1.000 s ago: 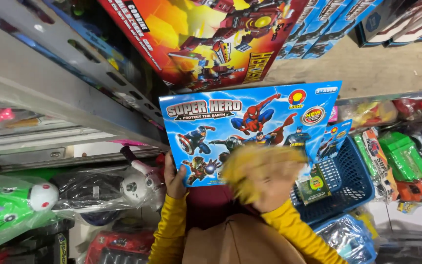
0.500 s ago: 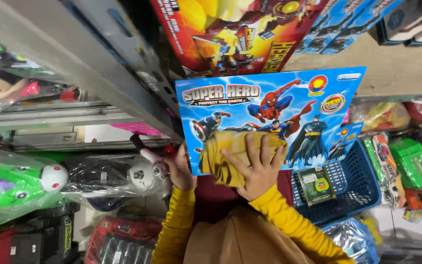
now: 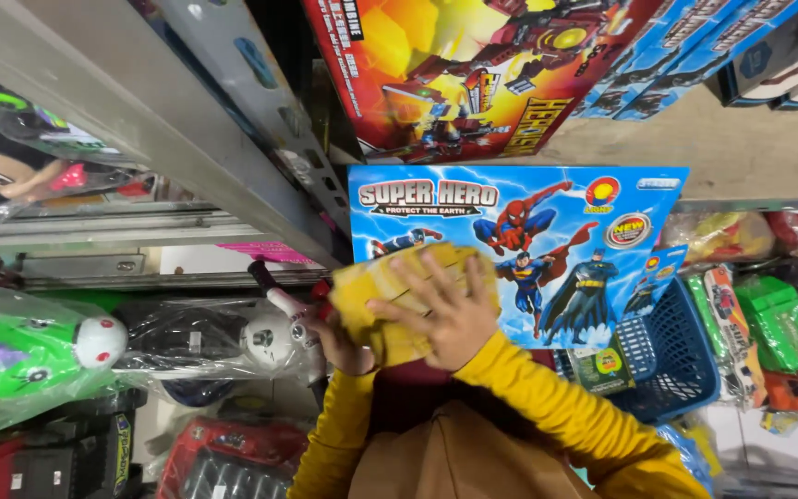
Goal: Cleaning and wiping toy boxes and action figures in a retail store using a cleaning cloth.
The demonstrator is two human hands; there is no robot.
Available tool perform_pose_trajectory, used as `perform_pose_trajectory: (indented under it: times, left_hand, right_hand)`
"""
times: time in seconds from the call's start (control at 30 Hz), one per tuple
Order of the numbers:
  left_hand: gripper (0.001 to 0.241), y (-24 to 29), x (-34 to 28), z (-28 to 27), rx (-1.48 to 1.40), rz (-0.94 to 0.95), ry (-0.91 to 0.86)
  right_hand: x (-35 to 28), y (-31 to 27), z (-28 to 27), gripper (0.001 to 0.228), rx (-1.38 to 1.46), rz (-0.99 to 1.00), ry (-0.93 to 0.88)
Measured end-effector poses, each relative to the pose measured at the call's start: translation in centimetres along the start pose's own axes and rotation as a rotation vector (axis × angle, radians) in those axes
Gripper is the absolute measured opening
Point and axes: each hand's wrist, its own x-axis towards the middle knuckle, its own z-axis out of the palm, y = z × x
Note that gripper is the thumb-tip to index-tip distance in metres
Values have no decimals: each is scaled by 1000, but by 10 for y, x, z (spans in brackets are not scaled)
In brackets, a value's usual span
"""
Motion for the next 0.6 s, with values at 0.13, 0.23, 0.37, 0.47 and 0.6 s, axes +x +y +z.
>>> perform_pose_trajectory:
  times: [0.13, 0.23, 0.37, 0.47, 0.6]
  left_hand:
    - [64, 9, 9, 49, 679, 218, 7]
    - [78, 8, 7, 38, 548, 144, -114]
    - [65, -1, 5, 14, 593, 79, -75]
    - [64, 7, 3, 42, 596, 87, -57]
    - [65, 10, 3, 62, 694, 151, -56]
  right_hand:
    - [30, 26, -24, 60, 30, 322, 171]
    - [39, 24, -23, 57, -36, 541, 266]
    - [55, 23, -19, 53, -133, 89, 148]
    - [66, 25, -25, 54, -71, 230, 173]
    - [39, 37, -20, 45, -204, -42, 181]
